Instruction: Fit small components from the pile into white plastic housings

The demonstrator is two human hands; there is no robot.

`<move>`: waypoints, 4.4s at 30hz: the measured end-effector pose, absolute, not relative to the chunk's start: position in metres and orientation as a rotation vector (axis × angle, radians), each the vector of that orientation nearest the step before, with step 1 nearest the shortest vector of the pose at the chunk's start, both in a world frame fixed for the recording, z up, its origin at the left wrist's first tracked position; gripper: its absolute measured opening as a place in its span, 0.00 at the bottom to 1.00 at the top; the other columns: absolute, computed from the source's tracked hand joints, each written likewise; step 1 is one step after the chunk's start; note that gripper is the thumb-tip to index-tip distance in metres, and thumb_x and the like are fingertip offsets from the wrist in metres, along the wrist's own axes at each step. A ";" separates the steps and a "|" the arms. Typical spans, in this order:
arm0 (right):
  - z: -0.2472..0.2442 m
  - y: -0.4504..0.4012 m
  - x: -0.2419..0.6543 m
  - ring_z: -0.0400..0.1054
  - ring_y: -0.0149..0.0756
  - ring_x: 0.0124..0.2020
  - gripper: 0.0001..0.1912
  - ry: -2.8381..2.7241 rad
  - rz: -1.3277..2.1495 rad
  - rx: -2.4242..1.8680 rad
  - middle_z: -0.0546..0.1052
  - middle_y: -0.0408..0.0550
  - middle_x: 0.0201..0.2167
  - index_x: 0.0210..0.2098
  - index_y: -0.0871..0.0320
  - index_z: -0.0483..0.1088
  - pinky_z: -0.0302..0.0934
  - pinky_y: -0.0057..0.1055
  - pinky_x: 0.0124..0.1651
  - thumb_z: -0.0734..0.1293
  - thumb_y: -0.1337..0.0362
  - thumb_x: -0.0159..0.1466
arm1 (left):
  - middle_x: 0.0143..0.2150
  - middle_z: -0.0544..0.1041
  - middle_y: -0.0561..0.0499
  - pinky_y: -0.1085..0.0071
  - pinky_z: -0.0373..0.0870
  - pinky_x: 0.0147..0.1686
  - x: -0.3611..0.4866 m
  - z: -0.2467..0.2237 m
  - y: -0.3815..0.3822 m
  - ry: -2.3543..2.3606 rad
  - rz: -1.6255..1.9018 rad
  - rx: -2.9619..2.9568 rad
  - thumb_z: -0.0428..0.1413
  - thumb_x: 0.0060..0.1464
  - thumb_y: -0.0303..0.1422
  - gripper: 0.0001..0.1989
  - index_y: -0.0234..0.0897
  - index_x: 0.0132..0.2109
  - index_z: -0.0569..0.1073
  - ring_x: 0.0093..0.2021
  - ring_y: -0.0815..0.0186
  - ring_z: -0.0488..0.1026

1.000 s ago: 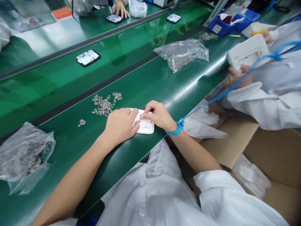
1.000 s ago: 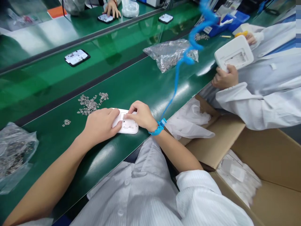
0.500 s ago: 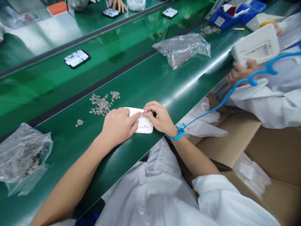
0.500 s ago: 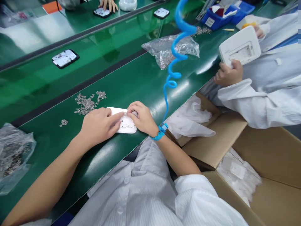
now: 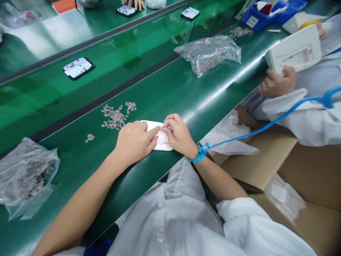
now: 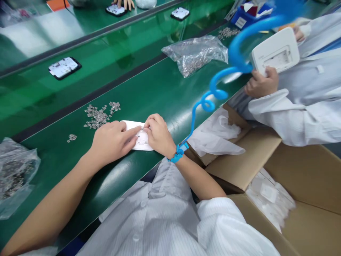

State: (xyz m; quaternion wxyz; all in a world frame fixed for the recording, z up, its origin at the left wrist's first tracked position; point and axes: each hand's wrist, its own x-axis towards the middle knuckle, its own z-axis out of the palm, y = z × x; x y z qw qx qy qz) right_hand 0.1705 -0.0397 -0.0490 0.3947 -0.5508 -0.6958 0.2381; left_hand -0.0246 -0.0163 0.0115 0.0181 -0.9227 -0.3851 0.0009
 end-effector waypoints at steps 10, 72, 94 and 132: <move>-0.051 -0.045 0.172 0.70 0.41 0.47 0.04 -1.649 0.518 -1.341 0.73 0.50 0.43 0.35 0.54 0.70 0.65 0.42 0.52 0.66 0.69 0.64 | 0.34 0.71 0.45 0.64 0.52 0.31 -0.026 0.014 -0.016 -1.149 0.009 -2.871 0.41 0.70 0.42 0.22 0.47 0.52 0.79 0.34 0.59 0.68; -0.057 0.077 0.099 0.66 0.40 0.43 0.07 -2.426 0.300 -1.166 0.73 0.51 0.42 0.38 0.58 0.70 0.57 0.33 0.44 0.62 0.70 0.71 | 0.31 0.80 0.44 0.62 0.51 0.28 -0.026 0.014 -0.054 -1.075 0.167 -3.048 0.50 0.63 0.34 0.10 0.35 0.41 0.73 0.32 0.55 0.79; -0.054 0.082 0.086 0.63 0.46 0.46 0.09 -2.551 0.107 -1.063 0.73 0.56 0.45 0.37 0.59 0.73 0.58 0.41 0.45 0.63 0.65 0.71 | 0.29 0.79 0.43 0.62 0.50 0.28 -0.024 0.015 -0.053 -1.106 0.146 -3.038 0.51 0.63 0.35 0.10 0.35 0.40 0.74 0.32 0.54 0.79; -0.036 -0.043 0.171 0.65 0.32 0.32 0.12 -1.865 0.898 -1.234 0.70 0.42 0.32 0.31 0.57 0.68 0.62 0.31 0.35 0.76 0.62 0.59 | 0.28 0.75 0.49 0.65 0.52 0.30 -0.038 0.026 -0.050 -1.263 0.110 -3.007 0.48 0.64 0.36 0.15 0.42 0.45 0.79 0.31 0.62 0.71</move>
